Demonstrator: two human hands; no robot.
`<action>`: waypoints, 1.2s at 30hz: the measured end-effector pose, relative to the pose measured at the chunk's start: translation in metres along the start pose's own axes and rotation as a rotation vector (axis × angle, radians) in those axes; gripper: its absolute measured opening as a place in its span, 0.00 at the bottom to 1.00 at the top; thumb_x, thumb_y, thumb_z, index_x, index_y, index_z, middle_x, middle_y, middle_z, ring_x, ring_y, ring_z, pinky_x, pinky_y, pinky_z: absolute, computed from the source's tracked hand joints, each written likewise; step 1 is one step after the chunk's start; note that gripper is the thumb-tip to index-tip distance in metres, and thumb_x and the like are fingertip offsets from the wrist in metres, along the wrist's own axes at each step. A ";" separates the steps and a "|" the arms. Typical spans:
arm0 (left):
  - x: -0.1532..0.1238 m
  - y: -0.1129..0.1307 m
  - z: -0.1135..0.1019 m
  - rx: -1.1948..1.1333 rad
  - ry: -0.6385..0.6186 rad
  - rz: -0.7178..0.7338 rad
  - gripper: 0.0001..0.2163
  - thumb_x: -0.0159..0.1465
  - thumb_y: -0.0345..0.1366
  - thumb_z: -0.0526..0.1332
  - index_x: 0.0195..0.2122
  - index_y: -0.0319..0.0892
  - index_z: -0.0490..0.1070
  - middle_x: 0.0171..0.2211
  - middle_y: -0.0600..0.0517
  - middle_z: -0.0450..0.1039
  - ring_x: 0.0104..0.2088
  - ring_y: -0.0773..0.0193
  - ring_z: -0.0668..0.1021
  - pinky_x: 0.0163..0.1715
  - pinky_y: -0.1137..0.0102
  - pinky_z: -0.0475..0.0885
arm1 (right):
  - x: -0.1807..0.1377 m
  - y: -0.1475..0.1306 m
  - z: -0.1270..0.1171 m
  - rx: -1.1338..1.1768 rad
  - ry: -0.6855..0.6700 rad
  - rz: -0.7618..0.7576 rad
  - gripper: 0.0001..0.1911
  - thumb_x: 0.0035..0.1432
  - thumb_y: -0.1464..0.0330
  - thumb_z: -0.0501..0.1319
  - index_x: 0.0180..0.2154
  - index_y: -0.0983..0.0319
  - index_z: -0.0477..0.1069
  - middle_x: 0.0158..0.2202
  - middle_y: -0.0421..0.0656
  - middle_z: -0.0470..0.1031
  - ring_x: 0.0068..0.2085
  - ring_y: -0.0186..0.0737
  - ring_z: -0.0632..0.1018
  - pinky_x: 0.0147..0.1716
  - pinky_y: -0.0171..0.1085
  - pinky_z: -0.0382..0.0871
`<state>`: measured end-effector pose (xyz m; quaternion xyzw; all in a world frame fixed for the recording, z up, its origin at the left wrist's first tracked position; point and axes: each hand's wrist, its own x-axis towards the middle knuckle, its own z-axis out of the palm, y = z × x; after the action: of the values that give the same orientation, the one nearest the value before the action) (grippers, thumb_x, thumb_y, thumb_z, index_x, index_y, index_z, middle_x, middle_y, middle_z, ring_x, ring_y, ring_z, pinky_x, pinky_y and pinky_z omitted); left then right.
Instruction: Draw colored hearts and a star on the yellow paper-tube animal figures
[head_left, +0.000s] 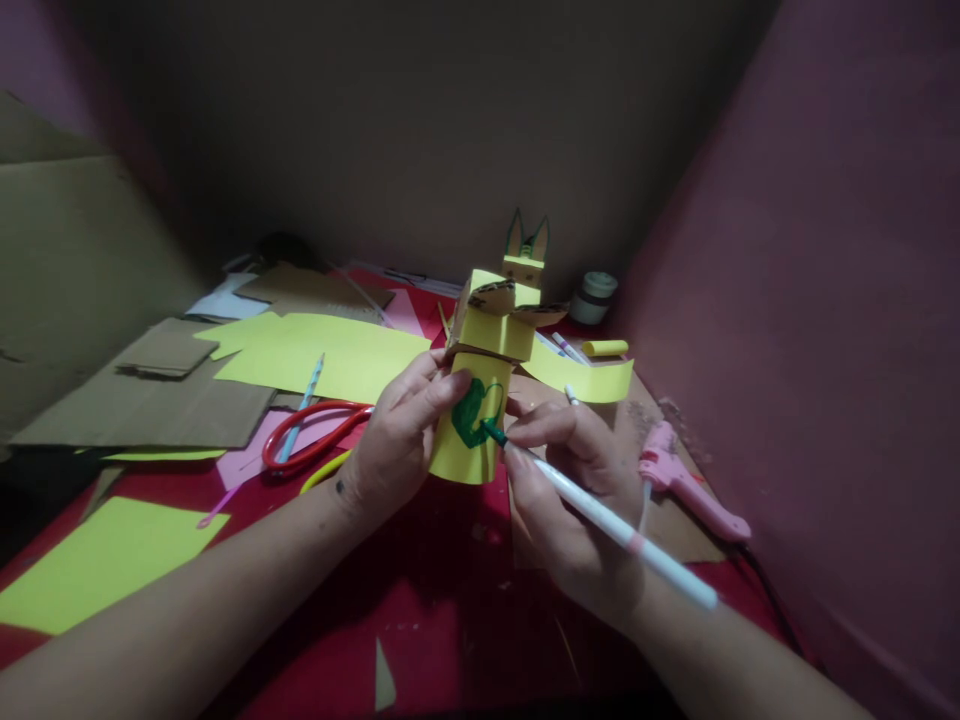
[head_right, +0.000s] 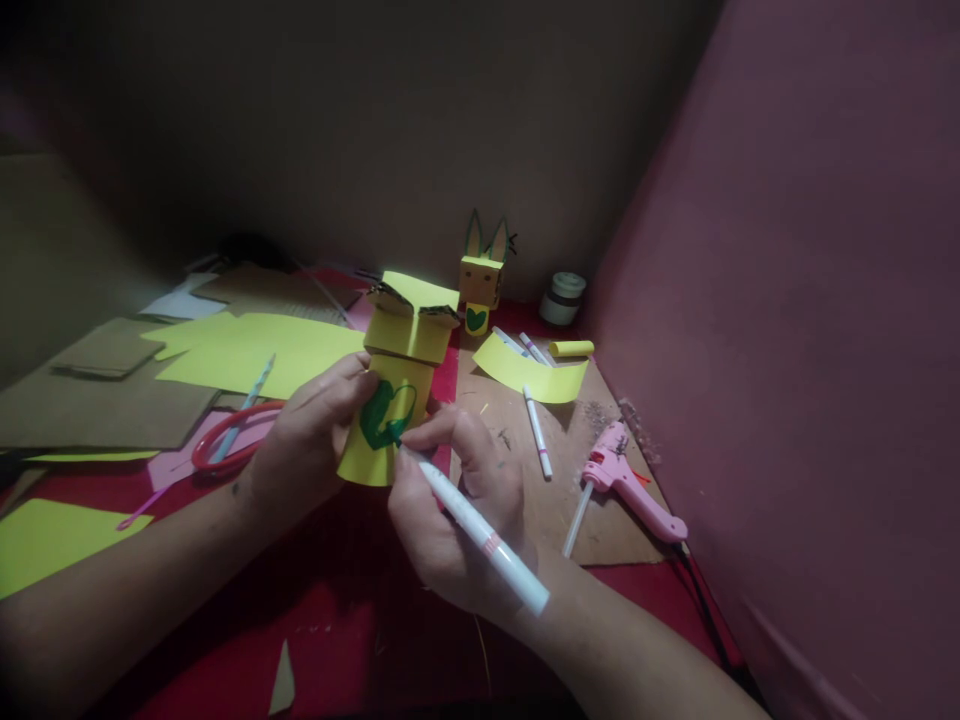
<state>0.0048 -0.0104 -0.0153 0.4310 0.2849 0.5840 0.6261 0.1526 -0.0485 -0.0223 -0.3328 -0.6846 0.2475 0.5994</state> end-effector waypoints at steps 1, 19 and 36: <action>0.000 0.000 0.000 -0.001 -0.002 0.006 0.12 0.65 0.38 0.66 0.46 0.40 0.71 0.39 0.47 0.81 0.39 0.56 0.83 0.31 0.69 0.76 | 0.000 0.000 0.000 -0.006 -0.020 -0.009 0.06 0.60 0.75 0.60 0.36 0.57 0.69 0.30 0.38 0.72 0.29 0.34 0.74 0.27 0.35 0.70; 0.003 -0.002 -0.003 0.009 -0.015 0.007 0.11 0.67 0.37 0.63 0.47 0.39 0.70 0.41 0.47 0.81 0.41 0.57 0.83 0.37 0.69 0.78 | -0.001 0.003 -0.001 0.016 0.026 0.023 0.05 0.60 0.74 0.61 0.36 0.57 0.71 0.36 0.43 0.78 0.42 0.43 0.82 0.37 0.41 0.78; 0.001 0.000 0.001 0.017 0.011 0.009 0.11 0.65 0.36 0.64 0.47 0.39 0.70 0.44 0.45 0.81 0.43 0.54 0.84 0.38 0.68 0.78 | 0.001 -0.002 -0.001 -0.038 -0.001 -0.017 0.07 0.59 0.75 0.61 0.36 0.57 0.70 0.37 0.44 0.79 0.47 0.46 0.81 0.39 0.41 0.77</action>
<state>0.0058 -0.0091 -0.0152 0.4342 0.2914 0.5867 0.6183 0.1534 -0.0494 -0.0196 -0.3381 -0.6922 0.2295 0.5949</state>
